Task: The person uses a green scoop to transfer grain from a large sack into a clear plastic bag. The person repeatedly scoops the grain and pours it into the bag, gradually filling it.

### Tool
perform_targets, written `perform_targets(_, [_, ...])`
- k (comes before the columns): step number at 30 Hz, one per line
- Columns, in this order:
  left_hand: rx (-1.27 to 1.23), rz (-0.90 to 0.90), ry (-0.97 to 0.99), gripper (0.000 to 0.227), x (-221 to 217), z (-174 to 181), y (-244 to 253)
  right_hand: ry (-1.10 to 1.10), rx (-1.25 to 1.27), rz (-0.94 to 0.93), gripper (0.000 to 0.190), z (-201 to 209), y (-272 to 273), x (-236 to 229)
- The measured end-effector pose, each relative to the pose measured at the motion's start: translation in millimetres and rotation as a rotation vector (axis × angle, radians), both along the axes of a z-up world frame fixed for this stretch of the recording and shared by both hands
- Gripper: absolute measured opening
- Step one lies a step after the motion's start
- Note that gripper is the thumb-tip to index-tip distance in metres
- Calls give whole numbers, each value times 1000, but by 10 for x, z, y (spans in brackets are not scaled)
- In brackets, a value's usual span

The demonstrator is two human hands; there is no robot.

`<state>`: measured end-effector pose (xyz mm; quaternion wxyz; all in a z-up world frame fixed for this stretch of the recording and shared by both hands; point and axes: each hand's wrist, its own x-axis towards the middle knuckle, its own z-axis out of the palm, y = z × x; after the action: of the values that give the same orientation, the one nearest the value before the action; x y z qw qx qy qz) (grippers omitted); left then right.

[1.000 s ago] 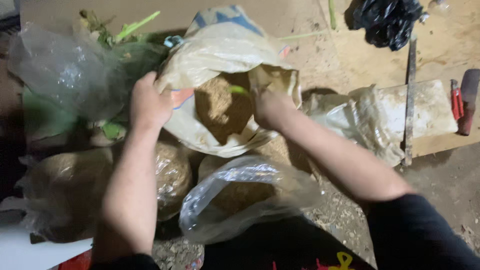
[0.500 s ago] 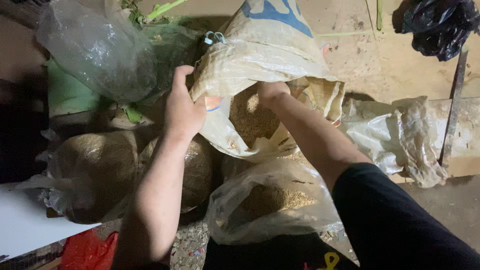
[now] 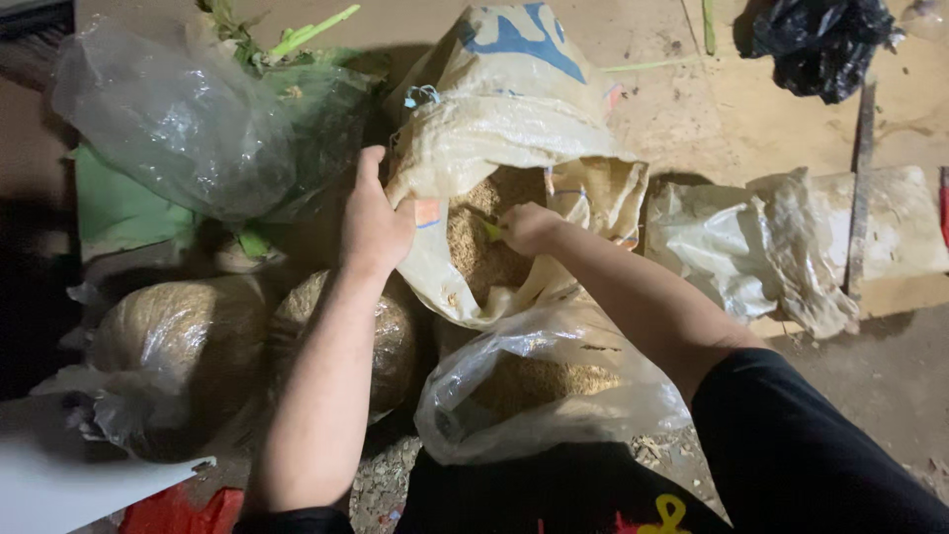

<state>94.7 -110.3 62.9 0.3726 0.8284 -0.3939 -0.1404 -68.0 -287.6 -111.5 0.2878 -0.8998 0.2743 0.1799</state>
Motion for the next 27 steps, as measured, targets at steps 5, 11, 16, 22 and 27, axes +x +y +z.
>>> perform_targets(5, [147,-52,218,92,-113,222,45,-60,57,-169,42,87,-96,-195])
perform_targets(11, [-296,-147,-461,88,-397,326,339,-49,10,-297,40,458,-144,-521])
perform_targets(16, [-611,-386,-373,32,-440,166,432,-336,-93,-216,35,684,-132,-809])
perform_targets(22, [-669,-539,-21,11,-589,-1,536,-275,-11,-364,29,1266,132,-1118])
perform_targets(27, [-600,-507,210,17,-722,0,868,-123,-32,-402,32,1744,423,-1369])
